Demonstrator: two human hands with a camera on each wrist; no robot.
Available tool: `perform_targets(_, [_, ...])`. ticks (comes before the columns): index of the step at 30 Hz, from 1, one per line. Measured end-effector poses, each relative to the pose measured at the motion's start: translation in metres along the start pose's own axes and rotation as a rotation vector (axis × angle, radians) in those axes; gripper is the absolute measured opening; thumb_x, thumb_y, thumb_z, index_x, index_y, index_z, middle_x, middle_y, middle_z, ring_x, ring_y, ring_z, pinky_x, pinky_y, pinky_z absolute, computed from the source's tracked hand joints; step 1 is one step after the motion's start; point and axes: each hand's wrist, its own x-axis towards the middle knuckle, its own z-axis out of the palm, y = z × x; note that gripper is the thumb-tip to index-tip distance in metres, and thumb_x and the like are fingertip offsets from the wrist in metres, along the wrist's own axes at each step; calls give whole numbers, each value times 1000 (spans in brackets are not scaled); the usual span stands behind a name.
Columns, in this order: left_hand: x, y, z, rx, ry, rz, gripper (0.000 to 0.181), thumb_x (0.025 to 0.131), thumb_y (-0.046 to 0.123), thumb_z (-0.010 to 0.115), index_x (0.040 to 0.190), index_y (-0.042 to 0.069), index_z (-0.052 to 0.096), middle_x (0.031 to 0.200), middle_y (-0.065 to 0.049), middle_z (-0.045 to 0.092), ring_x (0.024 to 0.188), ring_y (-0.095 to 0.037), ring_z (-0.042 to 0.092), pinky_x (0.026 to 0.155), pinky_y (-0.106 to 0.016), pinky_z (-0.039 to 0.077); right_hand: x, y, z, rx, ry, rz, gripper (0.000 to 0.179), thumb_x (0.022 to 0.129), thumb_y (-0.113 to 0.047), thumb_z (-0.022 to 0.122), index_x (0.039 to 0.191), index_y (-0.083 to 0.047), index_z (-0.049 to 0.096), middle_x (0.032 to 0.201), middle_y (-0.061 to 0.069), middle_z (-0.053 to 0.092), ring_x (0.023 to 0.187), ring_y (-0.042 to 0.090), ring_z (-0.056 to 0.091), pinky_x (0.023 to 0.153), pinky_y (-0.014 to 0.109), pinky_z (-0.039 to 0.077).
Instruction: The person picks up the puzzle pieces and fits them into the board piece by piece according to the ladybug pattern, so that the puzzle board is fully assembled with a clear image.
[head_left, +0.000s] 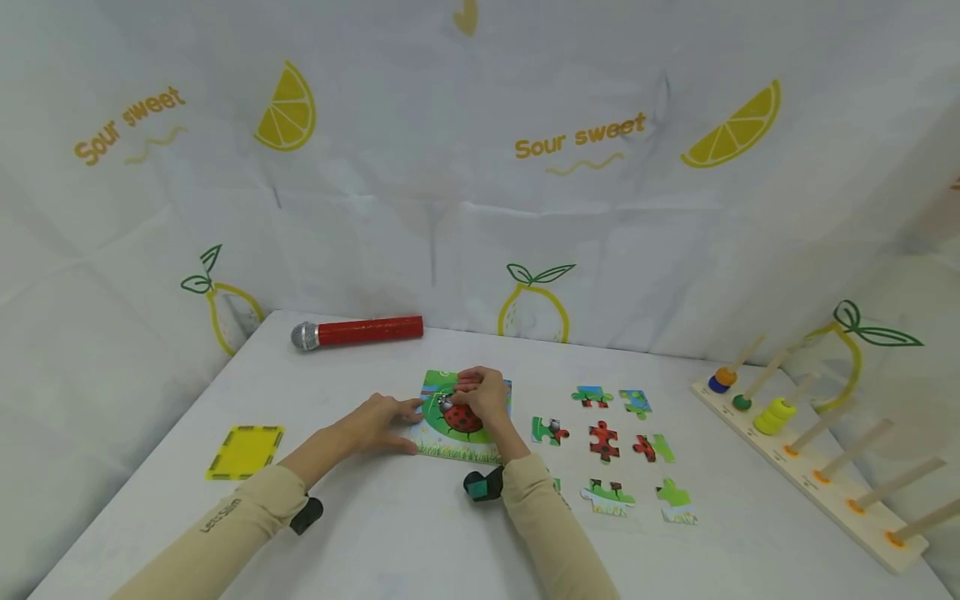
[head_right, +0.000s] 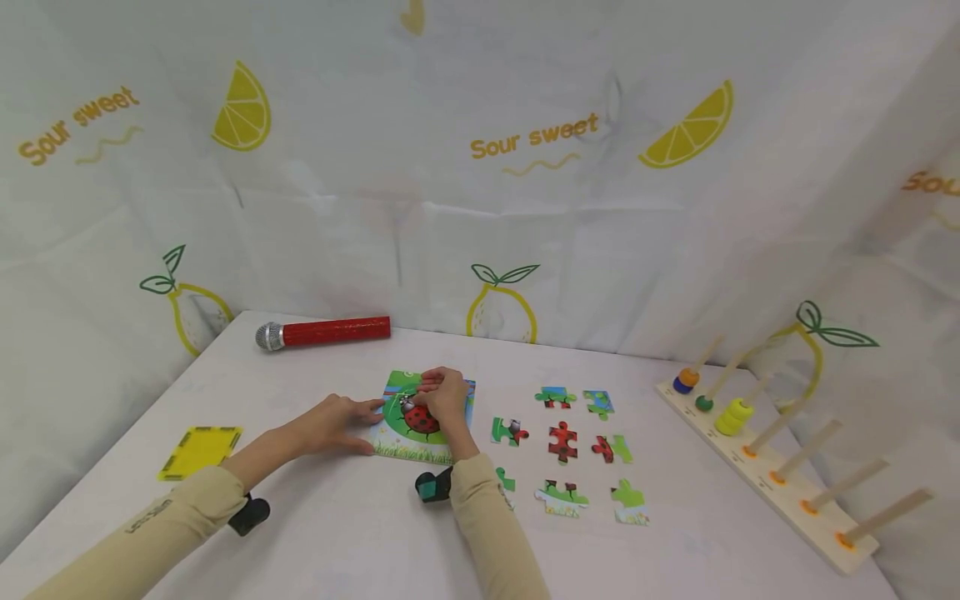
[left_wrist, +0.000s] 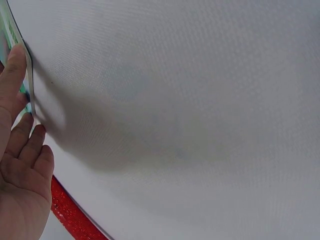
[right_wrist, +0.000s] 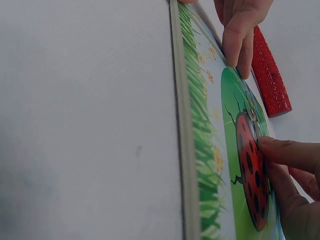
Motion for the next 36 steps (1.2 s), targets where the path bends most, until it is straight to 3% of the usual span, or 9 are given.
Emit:
perform_targets(8, [0,0,1,-20,5,-5,49,76,25,81,116,1,68,135,-13,54,125,-34,50,103,-52,40,-1,1,2,-90,7,-81,29,73,11,73,101,9,67,92,21,70,82,29,70,75,37,58])
perform_targets(13, [1,1,1,-24,5,-6,49,76,26,81,116,1,68,136,-14,54,126,-35,49,104,-54,38,6,13,-1,-51,-10,-137,25,71,6,76,95,2,70,83,11,70,73,19,70,70,34,58])
perform_targets(17, [1,0,2,-21,9,-13,49,75,27,81,116,2,68,136,-13,54,126,-34,49,105,-54,37,7,12,-2,16,-34,-100,26,71,6,75,97,3,70,86,13,69,76,20,70,68,31,58])
perform_targets(20, [1,0,2,-18,16,-19,52,75,27,82,117,1,68,134,-11,57,126,-32,50,105,-53,36,-1,0,-4,61,-47,-43,30,74,11,70,103,12,66,95,24,67,85,30,69,73,33,58])
perform_targets(26, [2,-2,4,-27,39,-21,66,74,27,83,127,-3,59,114,-7,69,123,-29,53,106,-51,36,-8,-4,-18,121,-91,-20,34,82,6,64,114,16,59,111,32,61,104,39,61,84,36,54])
perform_targets(31, [1,-3,5,-31,50,-12,71,73,28,83,130,-4,55,110,-6,70,121,-29,55,105,-52,37,-9,-5,-37,144,-104,28,35,85,6,62,118,13,57,119,29,59,108,34,59,82,29,53])
perform_targets(36, [0,-6,5,-16,55,3,70,74,29,82,130,-4,56,112,-7,70,122,-30,54,104,-50,39,-6,-6,-63,175,-109,91,39,85,8,62,123,11,56,127,27,56,100,22,62,79,25,53])
